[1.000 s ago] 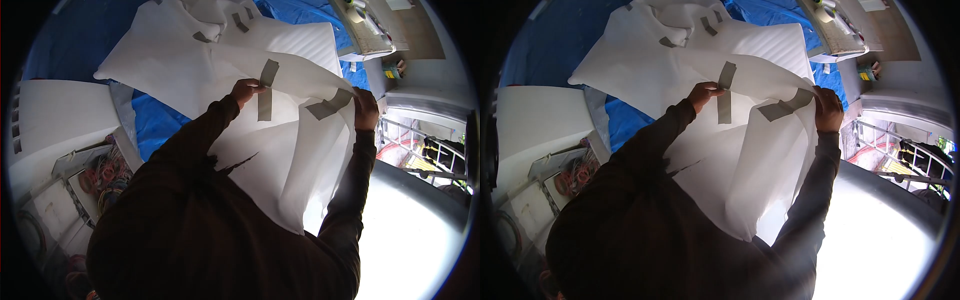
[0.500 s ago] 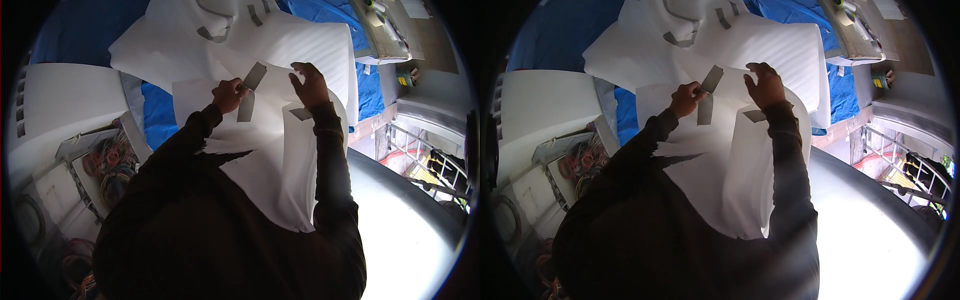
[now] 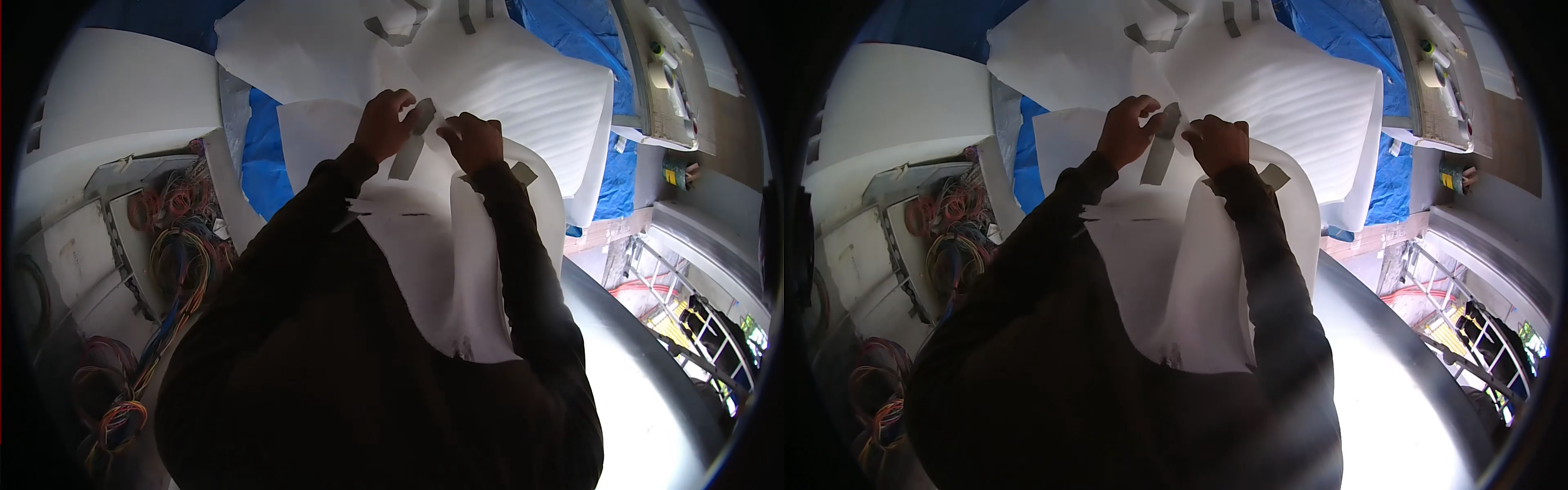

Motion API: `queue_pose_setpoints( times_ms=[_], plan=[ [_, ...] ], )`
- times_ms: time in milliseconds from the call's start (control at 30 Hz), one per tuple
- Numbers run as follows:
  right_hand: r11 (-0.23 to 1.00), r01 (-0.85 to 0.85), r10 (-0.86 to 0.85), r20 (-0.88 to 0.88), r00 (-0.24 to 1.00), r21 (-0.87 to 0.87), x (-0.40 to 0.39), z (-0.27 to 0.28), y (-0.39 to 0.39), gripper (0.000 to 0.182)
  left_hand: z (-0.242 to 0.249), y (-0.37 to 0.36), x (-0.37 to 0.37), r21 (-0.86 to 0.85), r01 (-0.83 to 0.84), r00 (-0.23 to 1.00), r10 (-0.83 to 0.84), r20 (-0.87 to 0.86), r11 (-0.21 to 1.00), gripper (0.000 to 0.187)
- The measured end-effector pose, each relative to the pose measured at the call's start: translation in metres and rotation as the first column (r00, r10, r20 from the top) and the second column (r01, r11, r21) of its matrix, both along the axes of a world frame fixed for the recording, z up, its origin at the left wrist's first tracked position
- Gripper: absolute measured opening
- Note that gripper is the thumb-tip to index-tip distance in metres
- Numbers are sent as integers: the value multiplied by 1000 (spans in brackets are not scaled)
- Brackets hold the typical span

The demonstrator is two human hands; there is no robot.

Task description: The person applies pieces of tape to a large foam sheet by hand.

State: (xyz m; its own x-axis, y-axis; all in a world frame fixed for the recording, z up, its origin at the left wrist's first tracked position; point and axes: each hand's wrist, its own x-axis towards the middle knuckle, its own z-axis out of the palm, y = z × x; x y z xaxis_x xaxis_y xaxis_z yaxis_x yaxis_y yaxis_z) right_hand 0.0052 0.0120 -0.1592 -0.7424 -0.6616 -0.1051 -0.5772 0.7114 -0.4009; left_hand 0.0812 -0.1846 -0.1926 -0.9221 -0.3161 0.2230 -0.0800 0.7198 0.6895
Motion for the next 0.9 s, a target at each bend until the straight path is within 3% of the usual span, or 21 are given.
queue_pose_setpoints(
  times_ms=[67, 233, 300, 500, 767, 833, 900],
  plan=[
    [1000, -8, 8, -2, 1000, -14, 9, 0, -6, 21, 14, 6, -11, 465, 57, 970, -160, 184, 883, 26],
    [996, 18, -21, -33, 999, -88, 21, -5, -2, 16, -8, 17, -18, 353, 42, 958, -137, 250, 935, 29],
    [995, 49, -51, -24, 998, -82, 24, -8, 2, 19, -19, 18, -15, 592, -132, 928, -112, 356, 795, 28],
    [991, 126, -125, 23, 992, -49, 25, -6, 8, 24, -14, 35, -13, 282, -13, 945, -81, 318, 959, 25],
    [981, 194, -193, 138, 971, 5, 7, -9, 19, 26, -25, 37, -5, 345, 20, 948, -127, 291, 938, 26],
    [991, 110, -121, 163, 979, 74, 4, -11, 19, 30, -22, 33, -5, 333, 53, 946, -154, 284, 941, 26],
    [993, 118, -115, 165, 980, -13, 7, -18, 13, 31, -20, 29, 1, 517, 147, 942, -279, 187, 843, 27]
  ],
)
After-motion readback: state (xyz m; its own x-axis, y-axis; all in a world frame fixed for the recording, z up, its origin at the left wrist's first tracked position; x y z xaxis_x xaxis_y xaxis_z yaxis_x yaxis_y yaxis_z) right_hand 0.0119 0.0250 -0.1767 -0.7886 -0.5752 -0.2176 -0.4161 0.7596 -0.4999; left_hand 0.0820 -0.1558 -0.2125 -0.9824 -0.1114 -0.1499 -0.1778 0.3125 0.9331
